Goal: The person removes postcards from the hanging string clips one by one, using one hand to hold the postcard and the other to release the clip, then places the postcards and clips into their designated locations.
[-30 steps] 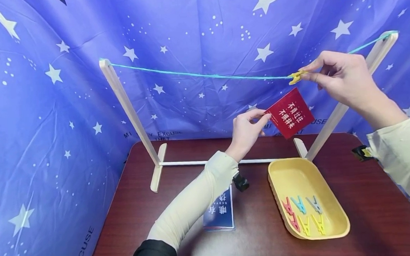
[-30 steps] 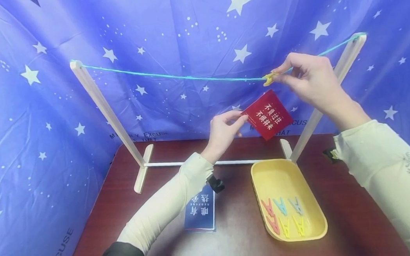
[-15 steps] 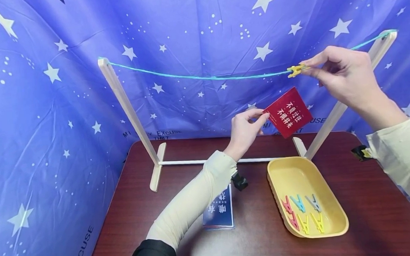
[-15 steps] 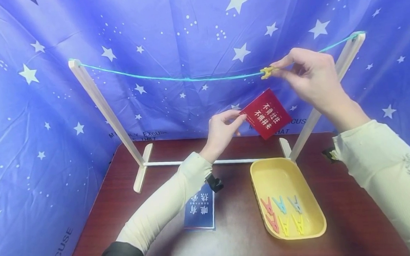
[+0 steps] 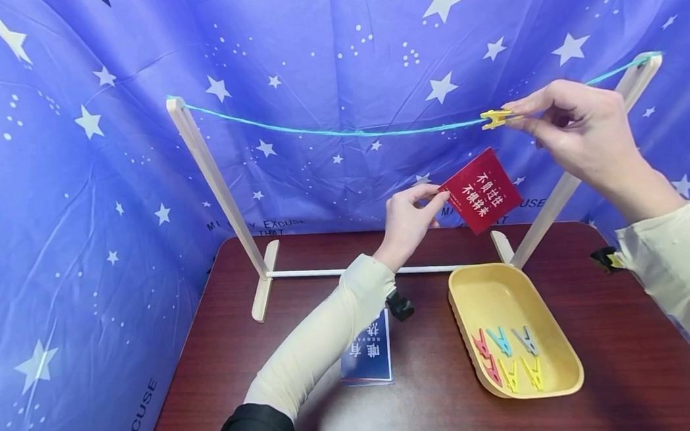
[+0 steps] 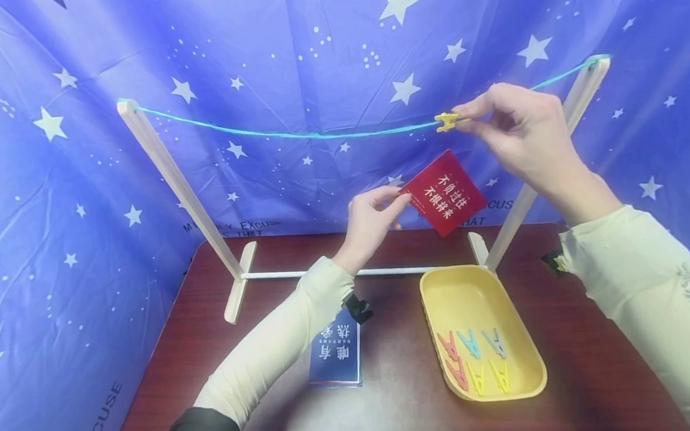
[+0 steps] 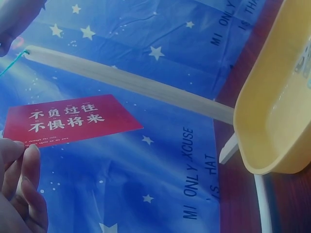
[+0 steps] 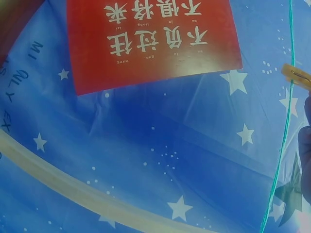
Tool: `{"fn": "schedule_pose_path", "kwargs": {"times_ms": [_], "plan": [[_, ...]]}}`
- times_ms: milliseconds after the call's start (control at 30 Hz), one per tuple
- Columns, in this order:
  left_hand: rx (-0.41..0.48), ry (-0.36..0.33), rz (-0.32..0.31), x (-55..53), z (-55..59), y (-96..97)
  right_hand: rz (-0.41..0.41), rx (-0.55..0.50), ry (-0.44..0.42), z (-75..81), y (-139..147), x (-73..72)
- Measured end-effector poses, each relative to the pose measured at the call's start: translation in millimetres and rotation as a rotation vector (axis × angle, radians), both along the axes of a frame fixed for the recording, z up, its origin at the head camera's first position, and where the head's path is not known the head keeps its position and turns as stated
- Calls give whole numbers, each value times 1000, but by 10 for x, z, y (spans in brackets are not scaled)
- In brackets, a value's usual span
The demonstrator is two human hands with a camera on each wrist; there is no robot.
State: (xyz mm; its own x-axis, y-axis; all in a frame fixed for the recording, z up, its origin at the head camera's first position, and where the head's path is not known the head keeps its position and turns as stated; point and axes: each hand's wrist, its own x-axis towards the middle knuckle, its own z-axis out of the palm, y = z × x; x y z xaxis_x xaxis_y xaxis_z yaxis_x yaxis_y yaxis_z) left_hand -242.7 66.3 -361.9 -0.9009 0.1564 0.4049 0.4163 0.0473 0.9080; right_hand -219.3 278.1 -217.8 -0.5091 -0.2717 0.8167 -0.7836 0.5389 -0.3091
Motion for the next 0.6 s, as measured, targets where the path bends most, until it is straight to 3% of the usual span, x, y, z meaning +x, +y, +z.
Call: {"fn": "schedule_pose_path", "kwargs": {"times_ms": [600], "plan": [[15, 22, 28, -46, -47, -83, -16, 19, 48, -74, 46, 53]]}}
